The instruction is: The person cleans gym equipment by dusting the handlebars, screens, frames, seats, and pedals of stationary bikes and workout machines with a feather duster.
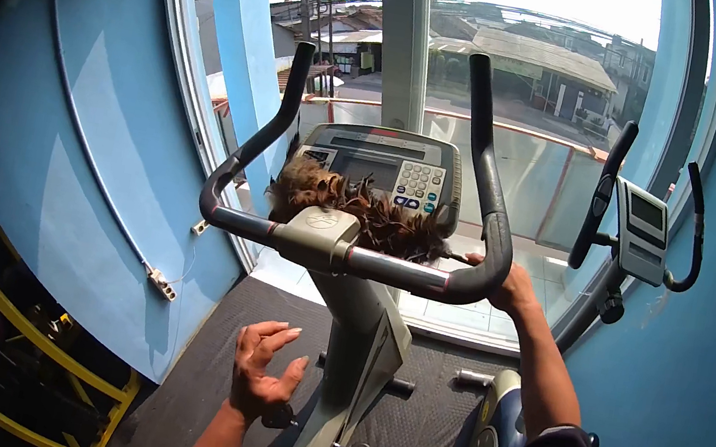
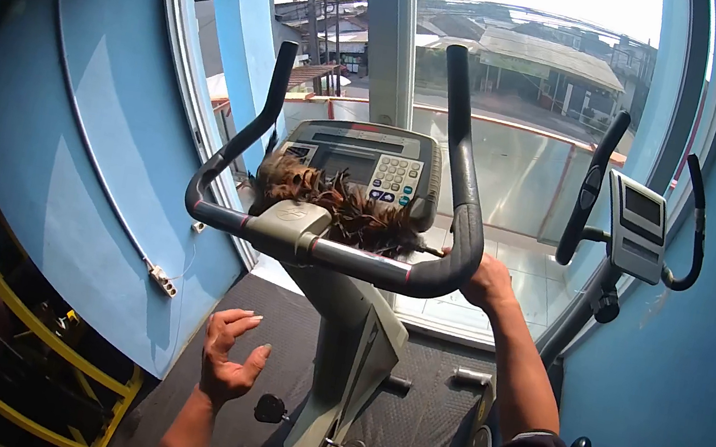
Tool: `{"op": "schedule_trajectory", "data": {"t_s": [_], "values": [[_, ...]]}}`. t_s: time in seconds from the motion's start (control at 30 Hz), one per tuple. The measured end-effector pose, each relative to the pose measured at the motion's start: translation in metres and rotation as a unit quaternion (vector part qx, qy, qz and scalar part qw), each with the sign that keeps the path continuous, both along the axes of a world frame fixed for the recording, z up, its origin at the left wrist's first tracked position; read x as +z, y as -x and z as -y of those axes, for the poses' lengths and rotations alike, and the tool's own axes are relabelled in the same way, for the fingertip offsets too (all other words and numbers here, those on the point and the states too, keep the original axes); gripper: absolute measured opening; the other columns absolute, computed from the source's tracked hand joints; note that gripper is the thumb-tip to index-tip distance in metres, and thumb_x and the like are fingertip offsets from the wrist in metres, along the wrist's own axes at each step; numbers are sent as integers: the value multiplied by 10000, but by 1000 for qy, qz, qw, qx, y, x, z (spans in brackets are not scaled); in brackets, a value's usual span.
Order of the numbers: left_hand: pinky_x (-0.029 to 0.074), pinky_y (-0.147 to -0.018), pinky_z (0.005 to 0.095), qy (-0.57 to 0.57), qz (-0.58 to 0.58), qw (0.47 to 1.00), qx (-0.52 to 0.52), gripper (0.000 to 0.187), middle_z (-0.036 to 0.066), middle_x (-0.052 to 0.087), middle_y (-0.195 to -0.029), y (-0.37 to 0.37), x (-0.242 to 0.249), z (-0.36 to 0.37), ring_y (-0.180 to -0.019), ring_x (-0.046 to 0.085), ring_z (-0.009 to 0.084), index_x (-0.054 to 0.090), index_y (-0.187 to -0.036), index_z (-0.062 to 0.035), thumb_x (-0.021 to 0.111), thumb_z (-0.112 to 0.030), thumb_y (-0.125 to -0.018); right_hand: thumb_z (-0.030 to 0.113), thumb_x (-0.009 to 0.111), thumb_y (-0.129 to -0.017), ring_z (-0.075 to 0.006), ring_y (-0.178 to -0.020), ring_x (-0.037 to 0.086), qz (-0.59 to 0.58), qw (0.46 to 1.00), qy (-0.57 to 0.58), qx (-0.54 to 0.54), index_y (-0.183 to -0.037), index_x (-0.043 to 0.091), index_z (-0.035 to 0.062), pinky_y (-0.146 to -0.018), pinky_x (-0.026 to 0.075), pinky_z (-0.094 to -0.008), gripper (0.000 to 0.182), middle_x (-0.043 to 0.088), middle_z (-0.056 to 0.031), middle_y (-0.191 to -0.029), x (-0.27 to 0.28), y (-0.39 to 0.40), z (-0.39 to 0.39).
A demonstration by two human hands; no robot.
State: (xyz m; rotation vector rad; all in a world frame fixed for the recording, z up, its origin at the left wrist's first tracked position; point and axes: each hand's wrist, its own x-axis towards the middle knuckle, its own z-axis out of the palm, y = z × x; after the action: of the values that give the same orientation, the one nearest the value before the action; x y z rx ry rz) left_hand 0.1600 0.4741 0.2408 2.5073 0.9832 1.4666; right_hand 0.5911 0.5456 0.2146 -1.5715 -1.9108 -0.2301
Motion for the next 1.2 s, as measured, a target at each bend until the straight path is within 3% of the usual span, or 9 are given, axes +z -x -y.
{"op": "schedule_trajectory", "data": {"t_s": [0.07,0.13,0.33,0.57,0.6,0.67,1.0,1.1,1.2], "values": [[399,-931,412,-54,-25,998,27,424,169,557,-1148,-25,19,-35,-1038,523,311,584,-1126,-66,711,-120,-726,67,665,-810,-290,-664,615,-162,980,19,116,-1055,680,149,-602,497,-389,259,620,-135,-751,-8,2,-44],[358,-965,408,-84,-30,994,56,465,145,552,-1193,-45,34,-63,-1080,517,307,614,-1159,-112,734,-189,-717,64,686,-793,-270,-575,583,-26,974,-115,195,-1049,661,146,-527,461,-379,270,574,-119,-655,-10,12,-81],[284,-1045,447,-110,-93,984,102,550,172,513,-1284,-68,44,-117,-1178,483,335,609,-1234,-134,701,-433,-781,239,657,-834,-270,-593,589,96,995,-34,-10,-1173,611,300,-524,484,-405,348,588,-64,-738,19,3,-39],[257,-1070,467,-84,-56,987,128,620,209,530,-1317,-80,36,-131,-1245,470,363,624,-1225,-71,461,-575,-902,332,614,-853,-287,-637,659,50,994,-12,-96,-995,658,128,-554,524,-392,252,625,-104,-748,24,-14,-67],[252,-1075,468,-78,-44,986,142,617,206,536,-1321,-81,34,-132,-1260,463,363,625,-1226,-69,448,-568,-909,336,584,-877,-259,-611,650,-39,979,172,-105,-1179,626,170,-533,524,-366,348,615,-98,-732,34,-1,-63],[249,-1080,465,-88,-45,984,148,584,202,553,-1308,-82,31,-132,-1264,464,367,628,-1224,-66,460,-529,-909,210,504,-925,-228,-534,569,265,963,-21,-40,-1381,488,239,-430,455,-391,457,539,-72,-681,29,16,-58],[285,-1056,459,-102,-44,983,147,545,211,599,-1236,-81,34,-133,-1200,513,364,657,-1169,-34,488,-471,-890,4,583,-790,-219,-459,426,157,970,-184,-7,-1311,579,131,-436,306,-405,537,399,-78,-557,16,52,-55],[287,-1055,459,-100,-28,985,134,546,212,603,-1227,-82,32,-134,-1198,515,361,659,-1164,-31,488,-472,-891,174,601,-824,-279,-567,594,121,979,-7,-165,-1364,504,138,-528,504,-414,550,573,-110,-737,20,32,-30],[284,-1058,457,-103,-30,985,135,537,215,604,-1222,-81,33,-132,-1191,520,361,662,-1154,-23,502,-463,-890,257,637,-802,-324,-682,656,-62,972,-18,-225,-1049,611,98,-568,523,-411,294,596,-143,-767,-16,-4,-22]]}}
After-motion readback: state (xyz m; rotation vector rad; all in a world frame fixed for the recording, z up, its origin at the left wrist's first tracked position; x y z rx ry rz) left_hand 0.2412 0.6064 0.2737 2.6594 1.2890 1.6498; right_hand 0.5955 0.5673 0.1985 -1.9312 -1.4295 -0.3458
